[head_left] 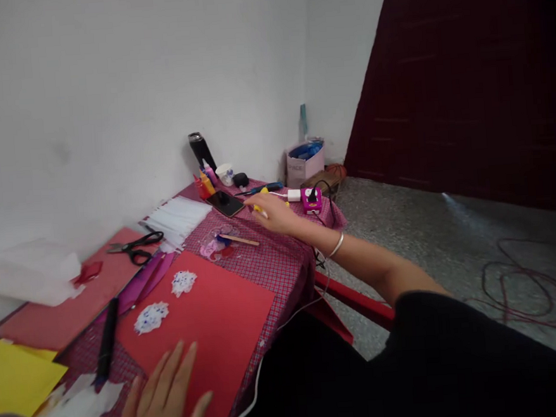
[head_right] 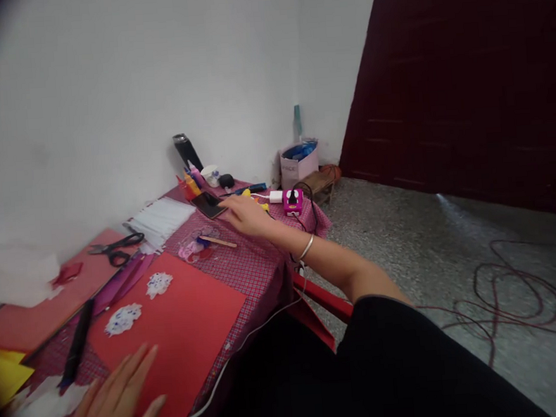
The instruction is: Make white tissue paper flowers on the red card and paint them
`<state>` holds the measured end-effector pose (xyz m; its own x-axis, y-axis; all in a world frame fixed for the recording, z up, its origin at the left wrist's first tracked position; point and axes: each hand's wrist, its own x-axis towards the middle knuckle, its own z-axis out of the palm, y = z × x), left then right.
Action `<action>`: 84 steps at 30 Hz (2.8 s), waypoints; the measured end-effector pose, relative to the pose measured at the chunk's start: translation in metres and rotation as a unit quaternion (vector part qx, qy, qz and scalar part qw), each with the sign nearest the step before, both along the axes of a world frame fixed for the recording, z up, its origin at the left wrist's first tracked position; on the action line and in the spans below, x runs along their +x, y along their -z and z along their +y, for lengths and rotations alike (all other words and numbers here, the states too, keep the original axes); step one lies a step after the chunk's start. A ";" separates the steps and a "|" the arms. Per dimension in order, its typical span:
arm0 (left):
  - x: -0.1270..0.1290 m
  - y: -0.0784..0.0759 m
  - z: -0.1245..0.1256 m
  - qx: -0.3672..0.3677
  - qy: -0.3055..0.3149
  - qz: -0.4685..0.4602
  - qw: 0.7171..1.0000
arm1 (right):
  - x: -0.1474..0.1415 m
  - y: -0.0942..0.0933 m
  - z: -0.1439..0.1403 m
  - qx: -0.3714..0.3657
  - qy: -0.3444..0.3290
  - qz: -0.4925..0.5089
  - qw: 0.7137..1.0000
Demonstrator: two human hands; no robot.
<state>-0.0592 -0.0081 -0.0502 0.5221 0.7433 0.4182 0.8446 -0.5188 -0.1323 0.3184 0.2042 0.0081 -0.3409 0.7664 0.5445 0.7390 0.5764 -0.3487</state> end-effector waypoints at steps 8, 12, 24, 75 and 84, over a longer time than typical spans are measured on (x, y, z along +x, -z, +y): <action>0.079 -0.004 0.042 -0.088 0.057 0.059 0.993 | 0.043 0.006 0.037 -0.131 0.160 -0.171 0.963; 0.086 -0.008 0.041 -0.177 0.088 0.021 0.980 | 0.036 0.016 0.042 -0.132 0.184 -0.207 0.952; 0.089 -0.012 0.034 -0.255 0.088 -0.056 0.961 | 0.027 -0.025 0.035 -0.058 0.218 -0.145 0.963; 0.091 -0.013 0.039 -0.213 0.094 -0.067 0.970 | -0.167 0.059 -0.031 -0.742 -0.500 0.329 0.302; 0.087 0.010 0.046 -0.038 0.169 -0.234 0.957 | -0.168 0.057 -0.038 -0.747 -0.438 0.306 0.396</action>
